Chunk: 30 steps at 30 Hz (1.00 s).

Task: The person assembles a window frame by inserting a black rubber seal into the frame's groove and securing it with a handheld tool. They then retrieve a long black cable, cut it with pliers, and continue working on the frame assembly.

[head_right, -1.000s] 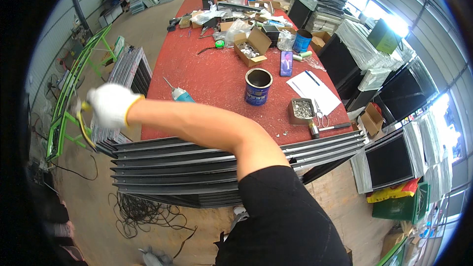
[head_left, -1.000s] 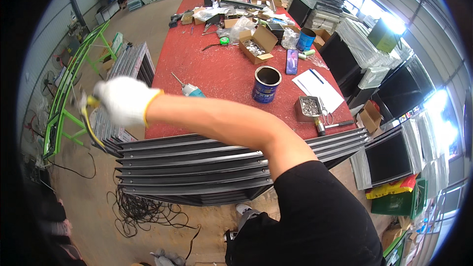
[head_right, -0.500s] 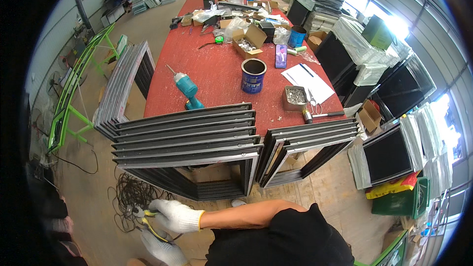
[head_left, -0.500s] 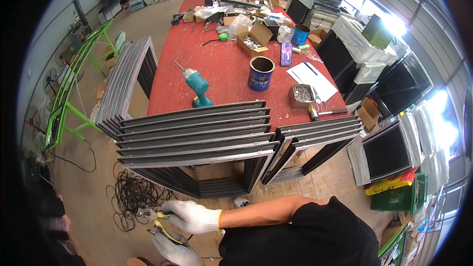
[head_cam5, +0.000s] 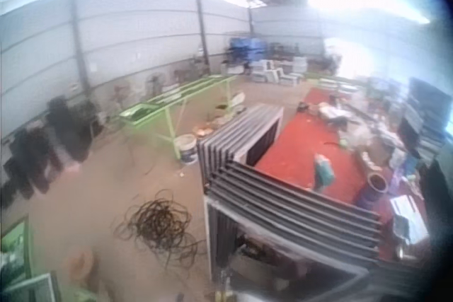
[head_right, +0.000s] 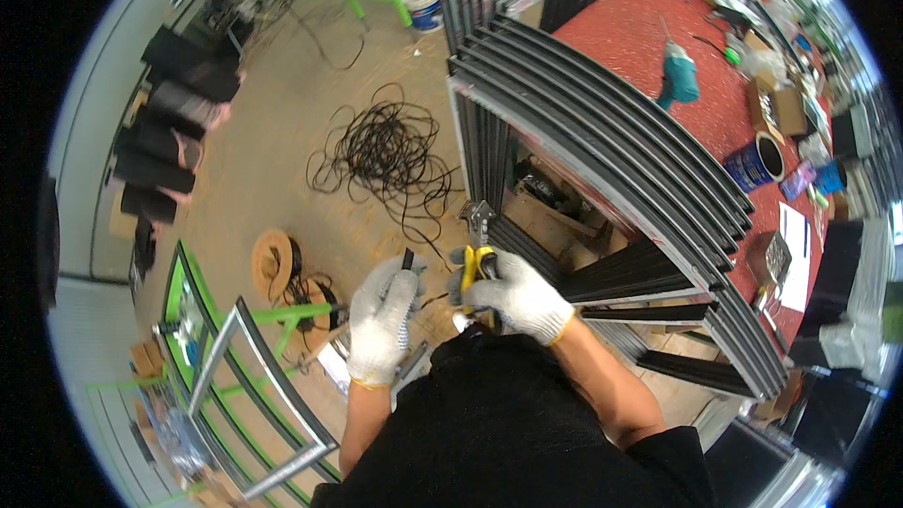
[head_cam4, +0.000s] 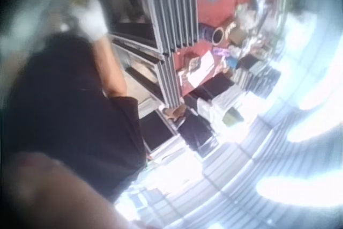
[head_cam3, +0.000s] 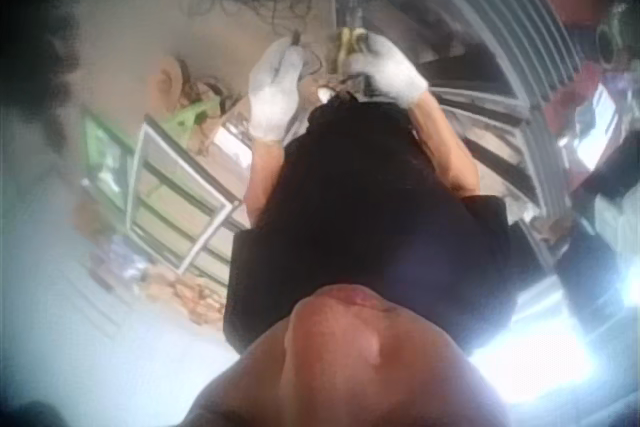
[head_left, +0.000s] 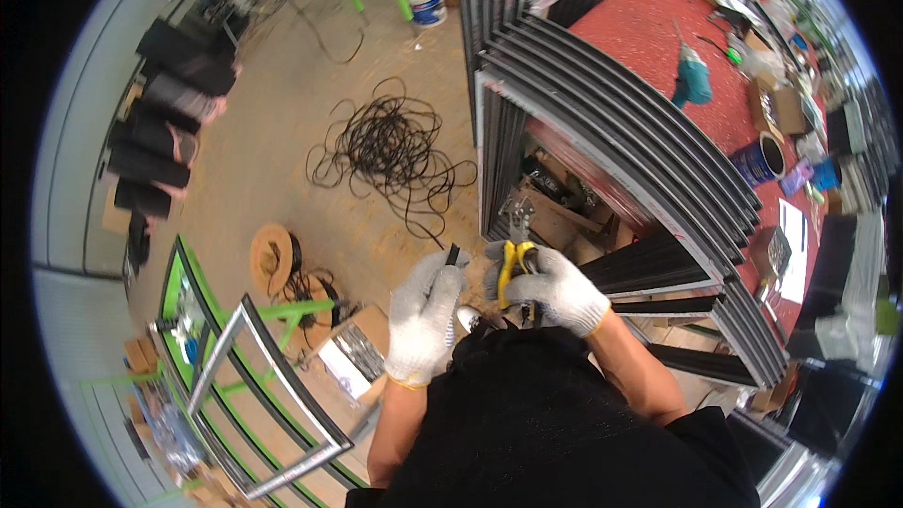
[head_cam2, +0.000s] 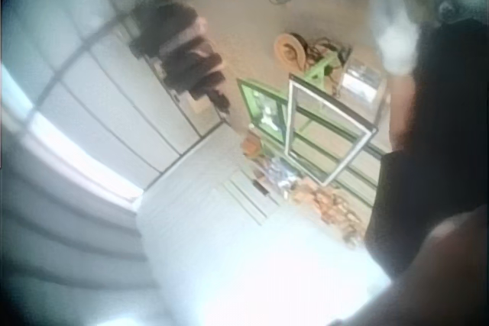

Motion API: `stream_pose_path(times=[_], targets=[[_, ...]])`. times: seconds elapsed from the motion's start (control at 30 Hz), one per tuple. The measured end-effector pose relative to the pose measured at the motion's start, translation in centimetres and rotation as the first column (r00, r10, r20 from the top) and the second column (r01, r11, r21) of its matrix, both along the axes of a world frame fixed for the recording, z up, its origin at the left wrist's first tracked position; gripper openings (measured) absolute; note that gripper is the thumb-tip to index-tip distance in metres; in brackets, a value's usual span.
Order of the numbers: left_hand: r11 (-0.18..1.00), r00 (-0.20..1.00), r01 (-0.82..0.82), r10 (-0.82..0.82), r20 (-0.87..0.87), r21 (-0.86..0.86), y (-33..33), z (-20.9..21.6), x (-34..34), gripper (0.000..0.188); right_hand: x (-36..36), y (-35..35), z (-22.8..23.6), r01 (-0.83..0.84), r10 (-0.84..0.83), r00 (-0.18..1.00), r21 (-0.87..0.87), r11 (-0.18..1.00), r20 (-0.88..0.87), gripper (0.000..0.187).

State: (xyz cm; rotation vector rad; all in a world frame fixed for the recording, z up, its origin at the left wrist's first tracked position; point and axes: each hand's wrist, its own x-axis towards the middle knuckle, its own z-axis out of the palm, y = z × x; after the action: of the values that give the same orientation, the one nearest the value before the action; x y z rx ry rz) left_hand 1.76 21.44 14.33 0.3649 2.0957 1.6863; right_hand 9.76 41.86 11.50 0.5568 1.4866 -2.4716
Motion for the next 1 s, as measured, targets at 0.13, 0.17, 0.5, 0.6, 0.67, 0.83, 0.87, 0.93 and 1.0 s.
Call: stream_pose_path(times=[0.13, 0.17, 0.5, 0.6, 0.67, 0.83, 0.87, 0.93, 1.0], targets=[[0.998, 0.999, 0.051, -0.051, -0.004, -0.041, -1.8, 1.7, -0.3, 0.038, 0.6, 1.8, 2.9, -0.297, 0.337, 0.939, 0.639, 0.710, 0.062, 0.060], [0.990, 0.997, 0.065, -0.068, -0.024, -0.125, -2.0, 2.0, -0.3, 0.037, 0.6, 2.3, 3.7, -0.328, 0.448, 0.894, 0.734, 0.595, 0.036, 0.063], [0.965, 0.951, 0.159, -0.207, -0.232, -0.208, -3.7, 2.8, 0.0, 0.026, -1.4, 2.8, 6.4, -0.496, 0.666, 0.728, 0.795, 0.351, 0.160, 0.063], [0.953, 0.914, 0.180, -0.254, -0.316, -0.244, -4.1, 2.4, -0.1, 0.023, -1.7, 2.9, 6.3, -0.474, 0.692, 0.705, 0.829, 0.297, 0.155, 0.062], [0.957, 0.927, 0.195, -0.251, -0.279, -0.216, -4.3, 2.4, 0.0, 0.022, -1.8, 2.8, 6.2, -0.451, 0.707, 0.695, 0.847, 0.281, 0.135, 0.062], [0.931, 0.956, 0.196, -0.252, -0.153, -0.309, -4.6, 3.0, 0.3, 0.033, -1.8, 2.6, 6.1, -0.461, 0.710, 0.685, 0.852, 0.249, 0.163, 0.061], [0.944, 0.965, 0.186, -0.228, -0.130, -0.274, -4.6, 3.1, 0.3, 0.032, -1.7, 2.6, 6.1, -0.445, 0.708, 0.693, 0.854, 0.270, 0.136, 0.061], [0.925, 0.941, 0.208, -0.278, -0.193, -0.318, -4.4, 3.2, 0.2, 0.032, -1.6, 2.4, 6.2, -0.452, 0.693, 0.704, 0.851, 0.268, 0.156, 0.061], [0.914, 0.904, 0.225, -0.325, -0.277, -0.336, -4.4, 3.1, 0.2, 0.032, -1.5, 2.3, 6.1, -0.431, 0.700, 0.701, 0.863, 0.264, 0.136, 0.065]])
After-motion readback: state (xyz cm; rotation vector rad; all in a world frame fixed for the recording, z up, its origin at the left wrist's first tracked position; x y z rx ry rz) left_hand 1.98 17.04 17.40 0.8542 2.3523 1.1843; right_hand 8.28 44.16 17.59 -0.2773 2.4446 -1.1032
